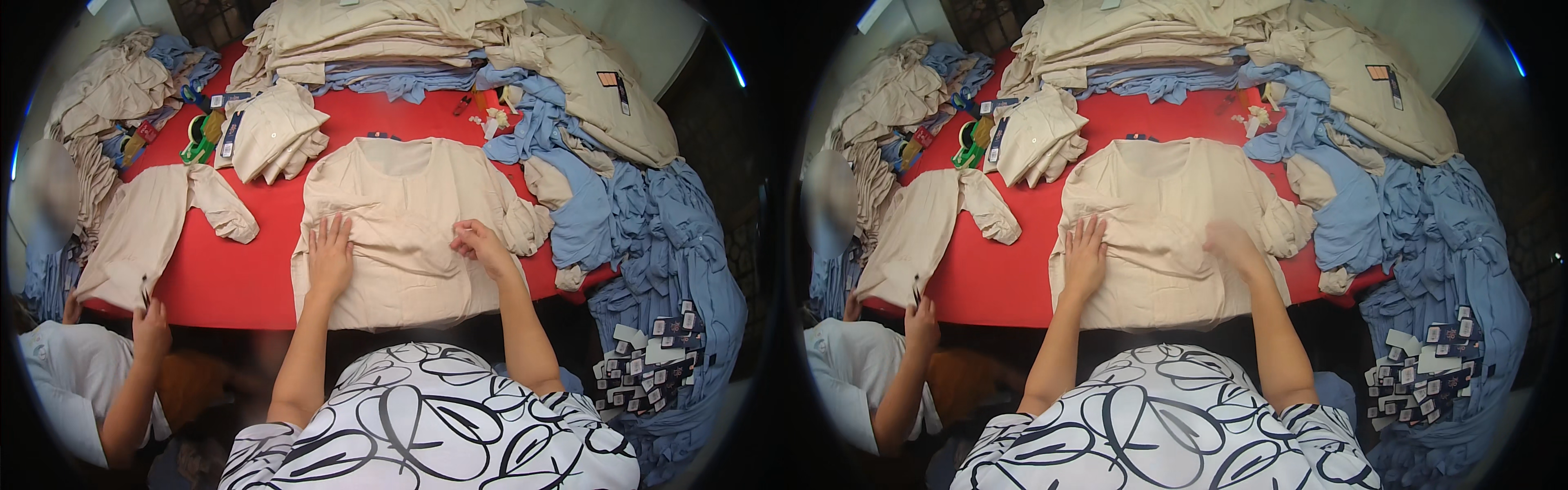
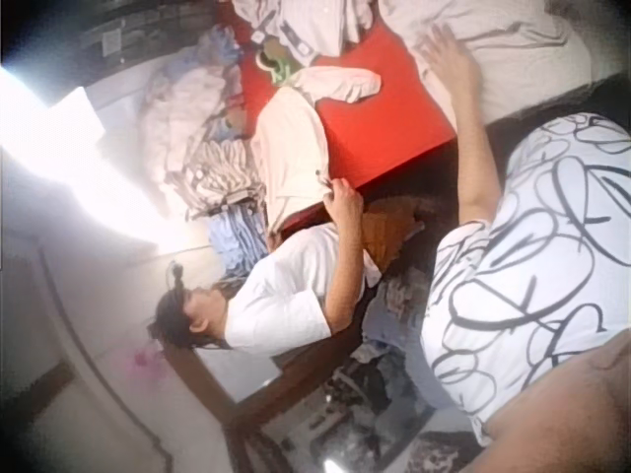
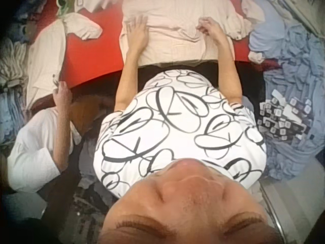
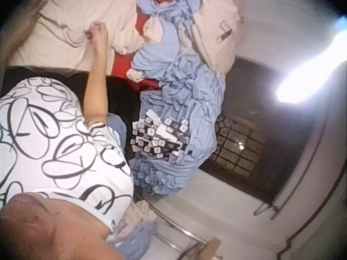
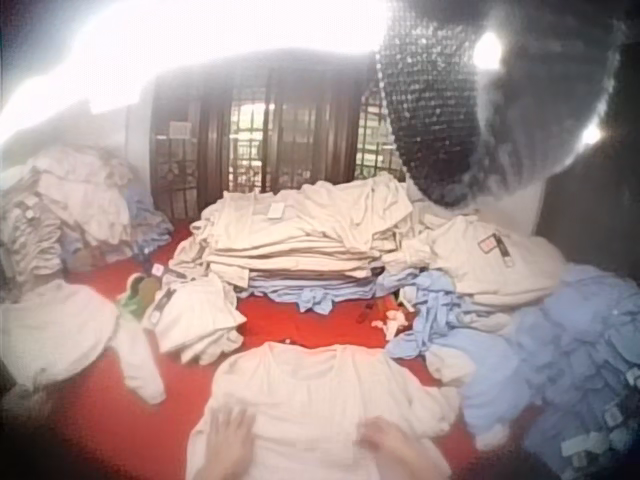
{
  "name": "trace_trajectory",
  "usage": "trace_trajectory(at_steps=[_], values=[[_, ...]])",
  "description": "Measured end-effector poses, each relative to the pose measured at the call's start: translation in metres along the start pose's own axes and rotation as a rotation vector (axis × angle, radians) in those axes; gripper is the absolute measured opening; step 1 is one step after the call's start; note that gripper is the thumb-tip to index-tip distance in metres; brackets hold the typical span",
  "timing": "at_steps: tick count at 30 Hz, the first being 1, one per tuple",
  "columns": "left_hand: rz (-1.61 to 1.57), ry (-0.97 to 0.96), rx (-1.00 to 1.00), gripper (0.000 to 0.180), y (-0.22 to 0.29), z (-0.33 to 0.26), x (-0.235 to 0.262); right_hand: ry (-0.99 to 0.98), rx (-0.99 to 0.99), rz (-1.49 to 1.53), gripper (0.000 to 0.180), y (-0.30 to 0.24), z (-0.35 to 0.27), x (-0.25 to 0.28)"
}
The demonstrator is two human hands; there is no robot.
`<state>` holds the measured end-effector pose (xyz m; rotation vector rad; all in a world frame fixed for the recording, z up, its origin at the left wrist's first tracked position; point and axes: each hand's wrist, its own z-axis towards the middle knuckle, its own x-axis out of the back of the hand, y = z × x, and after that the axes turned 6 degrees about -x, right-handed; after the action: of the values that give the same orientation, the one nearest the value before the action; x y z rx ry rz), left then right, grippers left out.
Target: The person folds a light-colored garment on a large table, smoothing the fabric, folding in the sleeves and sides, and attaching a retail tag.
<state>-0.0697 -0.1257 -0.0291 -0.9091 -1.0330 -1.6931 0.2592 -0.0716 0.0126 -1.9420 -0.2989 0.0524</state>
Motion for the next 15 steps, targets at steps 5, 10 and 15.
trace_trajectory(at_steps=[5, 10, 15], values=[[-0.347, 0.189, -0.107, 0.026, 0.077, 0.010, 0.016, -0.136, 0.088, -0.009, 0.035, 0.013, -0.015, 0.012], [-0.429, 0.123, -0.261, 0.019, 0.148, -0.001, -0.002, -0.036, 0.115, -0.251, 0.032, 0.021, -0.016, 0.002], [-1.026, -0.146, 0.011, 0.016, 0.123, 0.016, -0.004, 0.042, 0.486, -0.328, 0.027, 0.001, -0.029, -0.012]])
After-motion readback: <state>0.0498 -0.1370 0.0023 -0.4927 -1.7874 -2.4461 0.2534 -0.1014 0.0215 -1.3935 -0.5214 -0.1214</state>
